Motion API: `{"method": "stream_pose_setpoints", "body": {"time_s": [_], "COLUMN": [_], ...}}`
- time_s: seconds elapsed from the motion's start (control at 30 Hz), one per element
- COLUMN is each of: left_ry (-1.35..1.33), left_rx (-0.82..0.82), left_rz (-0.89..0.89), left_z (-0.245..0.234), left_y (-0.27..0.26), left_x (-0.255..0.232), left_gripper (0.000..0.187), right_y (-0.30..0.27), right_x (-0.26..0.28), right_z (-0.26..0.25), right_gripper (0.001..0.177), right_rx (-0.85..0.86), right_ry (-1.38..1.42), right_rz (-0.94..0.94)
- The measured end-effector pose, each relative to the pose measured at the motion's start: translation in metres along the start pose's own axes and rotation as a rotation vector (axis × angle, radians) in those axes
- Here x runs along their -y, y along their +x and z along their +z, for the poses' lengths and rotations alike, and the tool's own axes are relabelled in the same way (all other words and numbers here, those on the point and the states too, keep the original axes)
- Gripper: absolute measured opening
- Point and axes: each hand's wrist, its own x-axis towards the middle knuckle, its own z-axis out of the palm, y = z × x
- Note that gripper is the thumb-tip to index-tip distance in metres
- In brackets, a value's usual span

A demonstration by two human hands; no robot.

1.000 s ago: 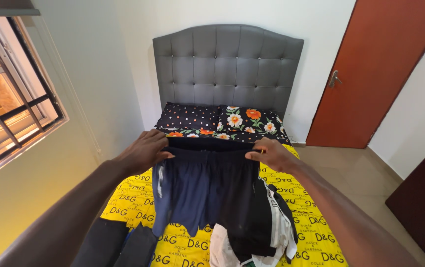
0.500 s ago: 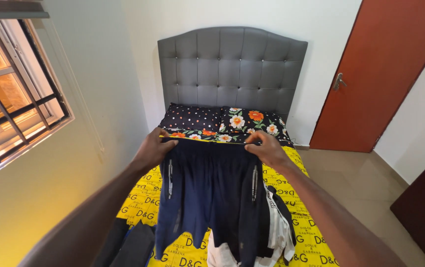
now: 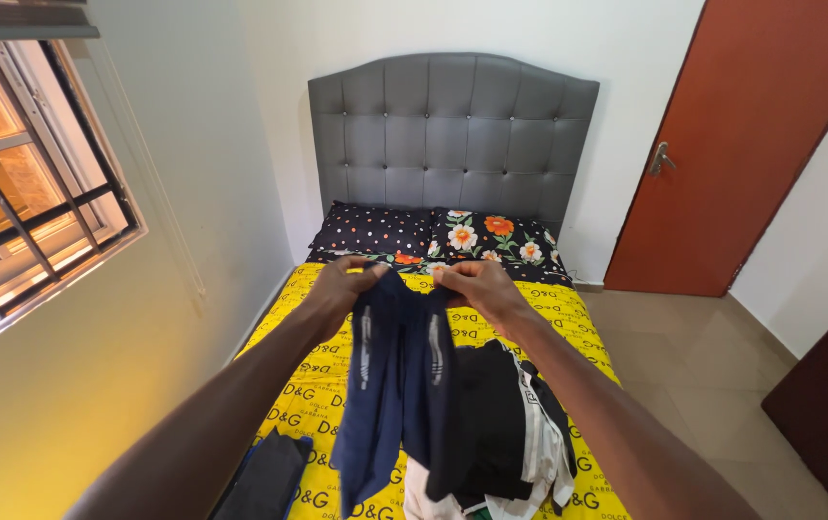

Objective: Fold various pieces of clothing on a bed and stack them into neat piles.

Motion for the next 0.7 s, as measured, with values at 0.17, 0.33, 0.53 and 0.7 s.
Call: {"method": "stream_pose_setpoints", "body": {"time_s": [0.17,0.33,0.53,0.7], "left_ry": [0.036,0.118,0.121,0.079], "left_rx": [0.148,0.071,0.018,0.028], "left_rz": [0.085,0.158,0.157,0.133], "left_z": [-0.004,-0.002,0.008,0.007], "left_y": [0.005,0.007,-0.002,0.0], "left_x": [0.017,0.02,0.013,0.026], "left_gripper": [0.043,0.034,0.032,0.046], "right_y": [-0.003,0.0,0.003,0.006], "right_x": [0.009,0.017,0.03,0.033], "right_z": [0.008,0.026,0.046,0.056], "right_gripper": [0.03,0.03,0.036,0.034], "right_rx": [0.189,0.166,0.007,-0.06], "right_ry": [0.163,0.048,-0.224,-0.445], "right_rz": [-0.003,-0.026,-0.063,-0.24]}}
